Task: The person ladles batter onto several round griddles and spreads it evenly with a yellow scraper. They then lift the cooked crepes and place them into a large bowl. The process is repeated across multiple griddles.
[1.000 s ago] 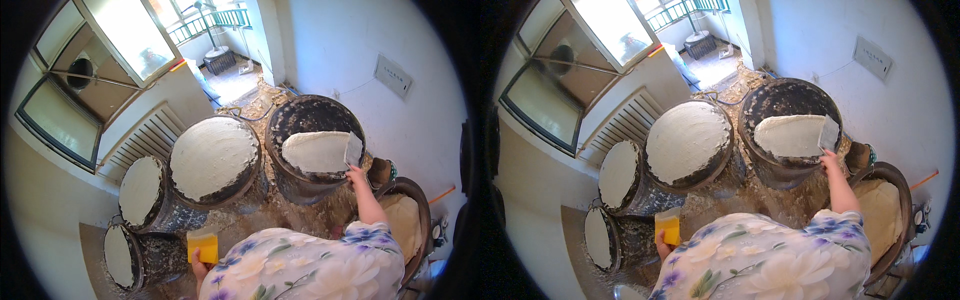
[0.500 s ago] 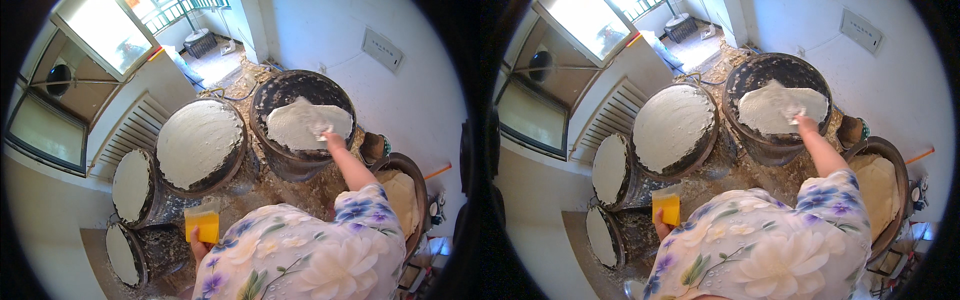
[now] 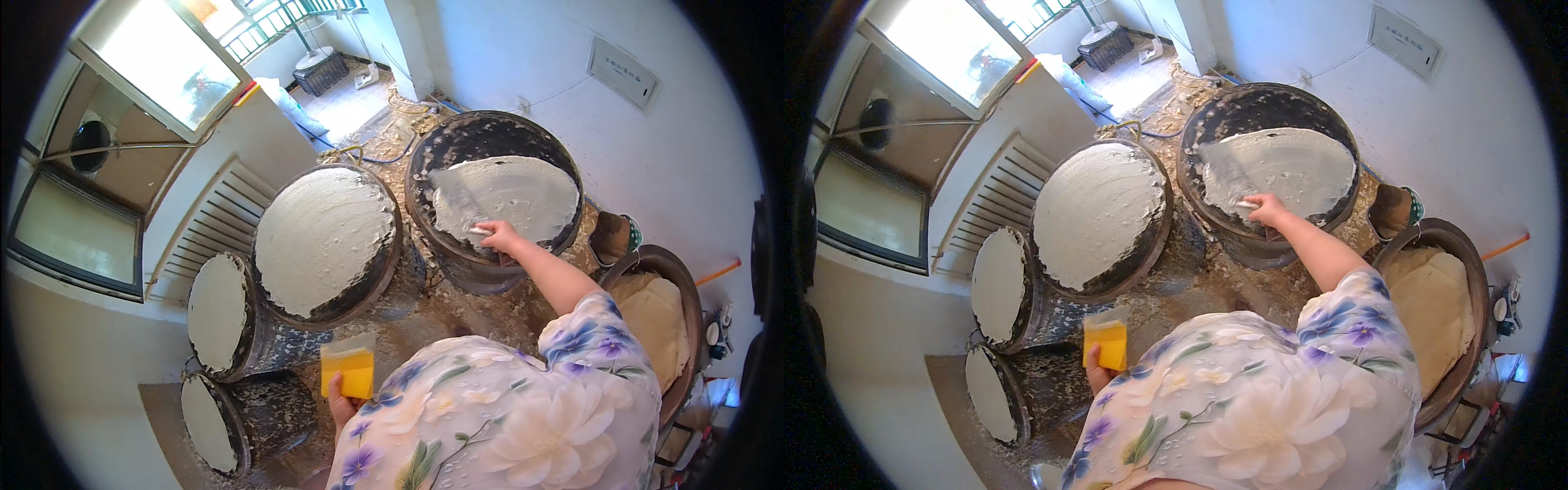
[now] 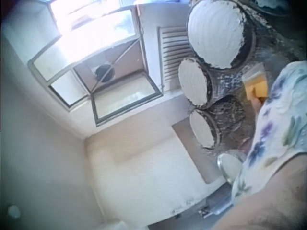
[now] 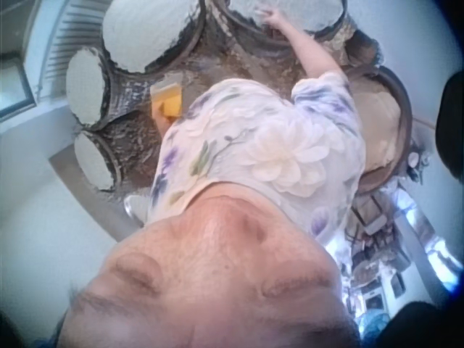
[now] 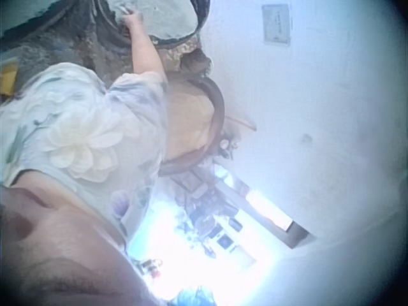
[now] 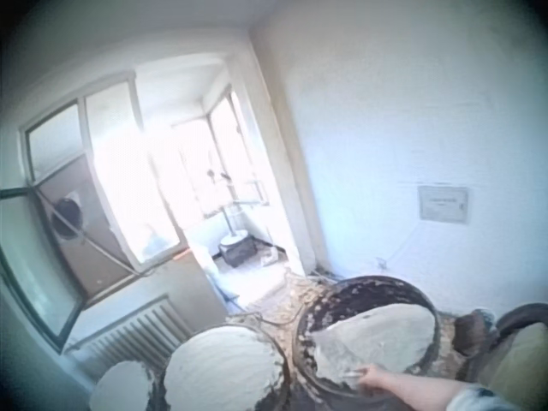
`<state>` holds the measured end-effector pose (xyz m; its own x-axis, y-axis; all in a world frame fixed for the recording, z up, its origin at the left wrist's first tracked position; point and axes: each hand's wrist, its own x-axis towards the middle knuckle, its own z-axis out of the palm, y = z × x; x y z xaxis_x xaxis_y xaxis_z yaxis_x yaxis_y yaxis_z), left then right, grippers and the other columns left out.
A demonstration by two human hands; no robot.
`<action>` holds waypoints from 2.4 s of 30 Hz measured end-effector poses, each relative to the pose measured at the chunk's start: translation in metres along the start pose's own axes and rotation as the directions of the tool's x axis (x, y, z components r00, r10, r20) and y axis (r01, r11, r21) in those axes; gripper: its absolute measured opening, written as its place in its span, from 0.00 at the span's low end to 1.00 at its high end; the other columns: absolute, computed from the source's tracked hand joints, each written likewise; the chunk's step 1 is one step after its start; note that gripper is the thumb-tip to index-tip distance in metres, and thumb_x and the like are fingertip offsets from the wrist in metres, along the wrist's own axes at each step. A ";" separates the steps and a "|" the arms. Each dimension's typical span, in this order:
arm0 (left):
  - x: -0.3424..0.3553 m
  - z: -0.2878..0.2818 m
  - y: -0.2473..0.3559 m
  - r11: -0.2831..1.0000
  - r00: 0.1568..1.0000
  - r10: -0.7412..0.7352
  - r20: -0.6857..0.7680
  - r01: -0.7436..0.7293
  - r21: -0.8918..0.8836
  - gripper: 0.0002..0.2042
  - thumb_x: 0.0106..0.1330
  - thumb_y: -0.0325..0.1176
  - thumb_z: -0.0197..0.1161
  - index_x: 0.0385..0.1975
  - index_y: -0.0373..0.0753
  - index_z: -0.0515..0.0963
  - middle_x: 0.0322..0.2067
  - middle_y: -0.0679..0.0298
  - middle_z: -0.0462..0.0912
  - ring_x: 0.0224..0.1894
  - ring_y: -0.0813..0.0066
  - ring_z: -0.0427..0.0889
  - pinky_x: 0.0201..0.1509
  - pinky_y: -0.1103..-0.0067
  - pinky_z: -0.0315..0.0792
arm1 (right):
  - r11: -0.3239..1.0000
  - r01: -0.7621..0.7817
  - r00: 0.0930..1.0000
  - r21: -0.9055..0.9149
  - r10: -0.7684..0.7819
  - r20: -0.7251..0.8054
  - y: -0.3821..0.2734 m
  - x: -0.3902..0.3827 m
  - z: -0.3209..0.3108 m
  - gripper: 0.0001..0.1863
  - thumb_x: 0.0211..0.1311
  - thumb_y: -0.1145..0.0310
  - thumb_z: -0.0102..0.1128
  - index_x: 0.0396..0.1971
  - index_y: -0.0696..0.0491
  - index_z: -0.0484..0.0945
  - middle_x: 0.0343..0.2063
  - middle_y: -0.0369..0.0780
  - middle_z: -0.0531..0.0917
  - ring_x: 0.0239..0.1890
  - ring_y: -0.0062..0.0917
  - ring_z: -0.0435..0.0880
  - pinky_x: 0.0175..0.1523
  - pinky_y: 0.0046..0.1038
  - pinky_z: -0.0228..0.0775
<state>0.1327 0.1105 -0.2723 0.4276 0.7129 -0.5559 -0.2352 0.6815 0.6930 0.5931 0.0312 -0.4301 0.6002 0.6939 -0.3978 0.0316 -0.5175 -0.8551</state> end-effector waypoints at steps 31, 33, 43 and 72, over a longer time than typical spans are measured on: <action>0.025 0.008 -0.011 0.989 1.000 0.004 -0.009 -0.006 -0.147 0.14 0.60 0.42 0.52 0.38 0.39 0.70 0.21 0.65 0.75 0.11 0.80 0.66 0.12 0.84 0.61 | 0.520 0.198 0.965 -0.831 -0.251 0.073 -0.043 0.064 -0.027 0.14 0.55 0.68 0.51 0.40 0.39 0.78 0.35 0.40 0.80 0.43 0.33 0.77 0.48 0.33 0.68; 0.025 0.013 -0.009 0.994 0.997 -0.011 -0.075 0.003 -0.113 0.14 0.60 0.41 0.52 0.38 0.39 0.70 0.22 0.65 0.75 0.11 0.80 0.67 0.12 0.84 0.61 | 0.540 0.102 0.951 -0.836 -0.299 -0.077 -0.037 0.074 -0.052 0.11 0.56 0.65 0.49 0.37 0.41 0.79 0.35 0.42 0.80 0.40 0.33 0.79 0.46 0.34 0.69; 0.032 0.038 -0.001 1.000 0.994 0.005 -0.109 -0.003 0.023 0.13 0.62 0.45 0.46 0.28 0.41 0.70 0.10 0.71 0.63 0.07 0.83 0.54 0.09 0.85 0.48 | 0.815 -0.360 0.782 -0.453 -0.001 -0.623 0.071 0.022 -0.193 0.14 0.49 0.71 0.54 0.38 0.50 0.79 0.35 0.44 0.81 0.36 0.35 0.80 0.40 0.33 0.70; 0.039 0.058 -0.006 1.000 0.985 0.024 -0.171 -0.023 0.008 0.13 0.61 0.44 0.49 0.31 0.41 0.70 0.12 0.71 0.66 0.07 0.85 0.54 0.08 0.87 0.48 | 0.694 -0.311 0.823 -0.649 -0.145 -0.550 0.032 0.109 -0.196 0.15 0.57 0.62 0.44 0.33 0.52 0.79 0.35 0.45 0.80 0.39 0.38 0.79 0.43 0.38 0.69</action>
<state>0.2011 0.1253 -0.2716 0.2661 0.7469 -0.6094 -0.2382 0.6636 0.7092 0.8157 -0.0080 -0.4359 0.9285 0.3707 -0.0206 0.3537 -0.9002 -0.2541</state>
